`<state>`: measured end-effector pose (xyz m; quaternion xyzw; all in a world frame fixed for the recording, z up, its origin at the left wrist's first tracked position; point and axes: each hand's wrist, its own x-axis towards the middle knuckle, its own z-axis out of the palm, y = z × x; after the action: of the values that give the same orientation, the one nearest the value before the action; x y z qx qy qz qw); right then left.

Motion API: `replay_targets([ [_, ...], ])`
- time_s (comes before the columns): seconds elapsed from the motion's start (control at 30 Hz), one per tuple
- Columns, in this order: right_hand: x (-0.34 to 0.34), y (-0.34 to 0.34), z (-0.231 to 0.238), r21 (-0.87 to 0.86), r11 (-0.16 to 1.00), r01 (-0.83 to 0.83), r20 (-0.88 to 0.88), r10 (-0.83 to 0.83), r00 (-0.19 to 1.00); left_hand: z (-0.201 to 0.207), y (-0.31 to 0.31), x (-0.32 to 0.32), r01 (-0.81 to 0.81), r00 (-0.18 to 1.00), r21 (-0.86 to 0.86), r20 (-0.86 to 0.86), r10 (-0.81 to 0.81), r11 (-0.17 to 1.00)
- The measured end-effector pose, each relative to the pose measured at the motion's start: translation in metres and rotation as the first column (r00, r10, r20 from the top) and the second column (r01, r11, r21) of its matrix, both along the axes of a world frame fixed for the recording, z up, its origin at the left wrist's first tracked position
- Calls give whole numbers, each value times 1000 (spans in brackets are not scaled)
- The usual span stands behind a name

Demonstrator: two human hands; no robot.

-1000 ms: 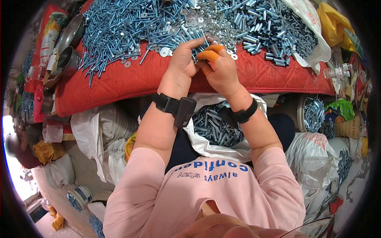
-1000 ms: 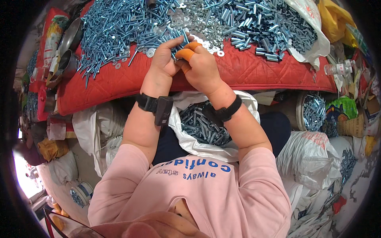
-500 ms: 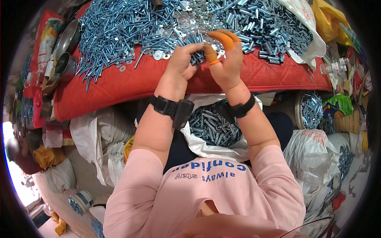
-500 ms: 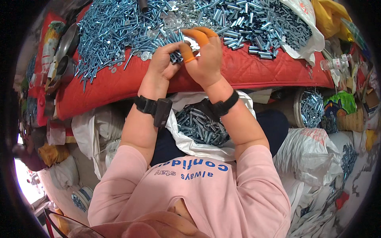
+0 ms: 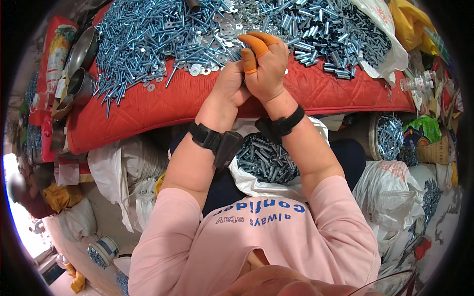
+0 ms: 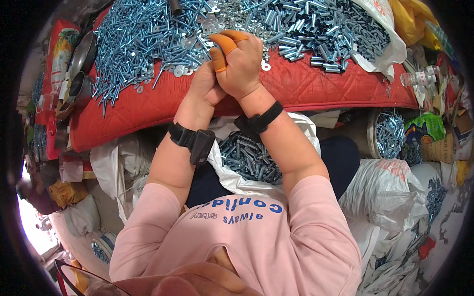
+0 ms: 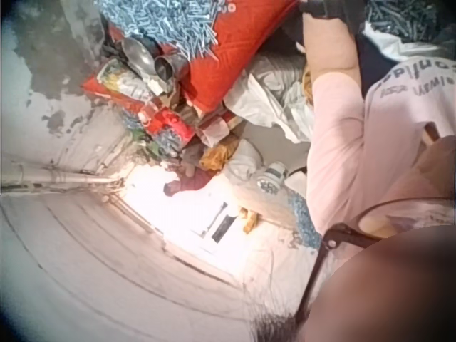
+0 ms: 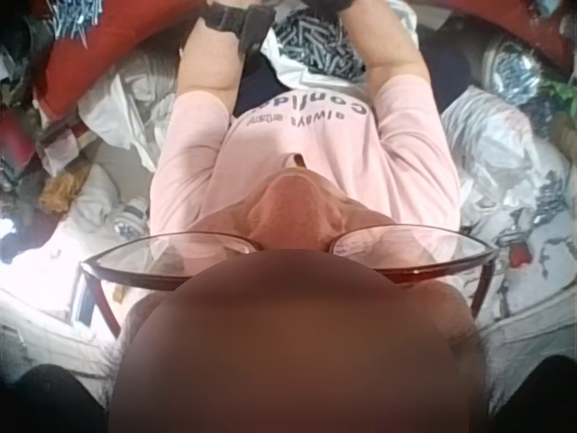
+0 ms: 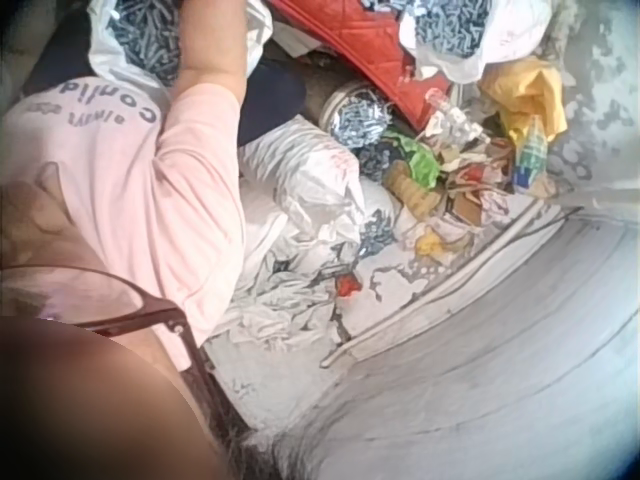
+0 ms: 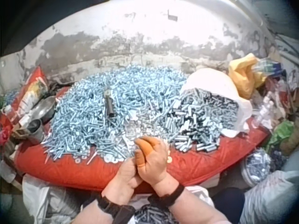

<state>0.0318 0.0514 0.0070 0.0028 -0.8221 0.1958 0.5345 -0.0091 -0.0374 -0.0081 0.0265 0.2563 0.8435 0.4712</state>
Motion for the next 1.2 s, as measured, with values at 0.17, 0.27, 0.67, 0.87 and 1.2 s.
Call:
replay_targets([
  [0.17,6,21,12,-402,911,-97,28,118,993,4,3,-8,-132,906,-243,-424,18,961],
  [0.27,11,43,29,-439,870,-225,214,345,914,12,3,-3,-114,842,-302,-536,-70,947],
  [0.67,28,50,43,-185,981,-56,698,171,696,-6,11,-2,-413,372,-502,-855,-362,760],
  [0.87,17,63,26,-701,713,4,565,552,613,4,15,5,-209,577,-518,-750,-323,830],
  [1.2,3,55,35,-712,703,-6,545,558,626,6,12,-4,90,829,-298,-507,-237,950],
])
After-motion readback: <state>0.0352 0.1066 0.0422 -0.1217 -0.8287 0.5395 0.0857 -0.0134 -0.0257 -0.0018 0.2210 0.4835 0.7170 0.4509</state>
